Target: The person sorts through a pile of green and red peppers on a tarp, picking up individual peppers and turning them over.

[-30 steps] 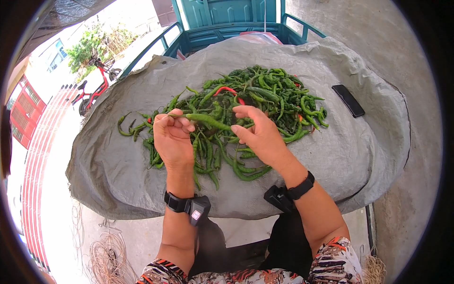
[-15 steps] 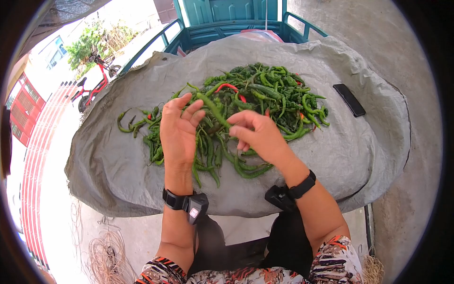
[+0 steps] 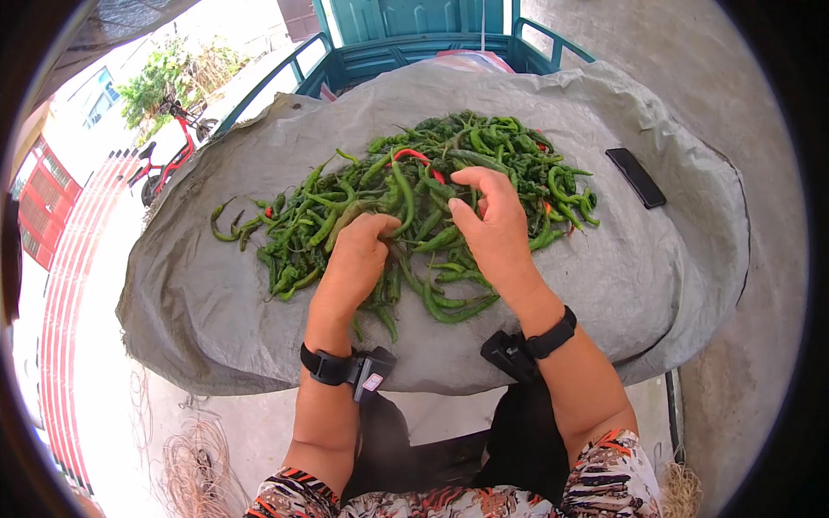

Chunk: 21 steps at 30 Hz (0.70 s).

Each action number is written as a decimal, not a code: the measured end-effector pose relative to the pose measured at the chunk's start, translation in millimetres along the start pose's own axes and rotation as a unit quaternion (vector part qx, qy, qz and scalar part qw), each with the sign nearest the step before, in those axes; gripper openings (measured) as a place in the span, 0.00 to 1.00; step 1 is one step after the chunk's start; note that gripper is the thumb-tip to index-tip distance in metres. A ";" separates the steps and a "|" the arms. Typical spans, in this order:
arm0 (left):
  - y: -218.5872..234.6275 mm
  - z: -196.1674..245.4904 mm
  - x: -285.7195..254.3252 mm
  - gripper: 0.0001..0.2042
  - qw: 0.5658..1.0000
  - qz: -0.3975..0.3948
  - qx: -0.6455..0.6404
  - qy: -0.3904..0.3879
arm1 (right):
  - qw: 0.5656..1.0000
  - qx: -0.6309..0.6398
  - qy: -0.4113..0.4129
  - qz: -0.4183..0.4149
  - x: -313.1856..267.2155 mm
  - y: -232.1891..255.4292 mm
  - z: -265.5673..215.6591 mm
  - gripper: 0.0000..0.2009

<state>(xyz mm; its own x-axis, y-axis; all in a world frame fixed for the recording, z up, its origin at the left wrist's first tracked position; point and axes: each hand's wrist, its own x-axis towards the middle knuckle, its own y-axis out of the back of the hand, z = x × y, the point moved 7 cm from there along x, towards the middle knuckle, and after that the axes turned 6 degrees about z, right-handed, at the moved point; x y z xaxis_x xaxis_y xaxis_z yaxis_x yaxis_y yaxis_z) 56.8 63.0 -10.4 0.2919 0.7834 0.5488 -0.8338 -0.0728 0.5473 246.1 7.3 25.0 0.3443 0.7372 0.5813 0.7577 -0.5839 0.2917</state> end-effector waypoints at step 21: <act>11.2 22.6 1.3 0.11 0.999 -0.026 0.043 -0.016 | 0.975 -0.071 0.075 -0.198 -21.1 -33.4 -24.4 0.08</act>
<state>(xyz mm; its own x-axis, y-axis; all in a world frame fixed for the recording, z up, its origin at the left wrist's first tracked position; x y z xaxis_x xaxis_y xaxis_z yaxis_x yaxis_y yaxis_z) 58.4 49.2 10.7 0.3504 0.7674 0.5370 -0.7741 -0.0855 0.6273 200.0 3.0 21.5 -0.0525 0.8622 0.5038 0.7273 -0.3127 0.6109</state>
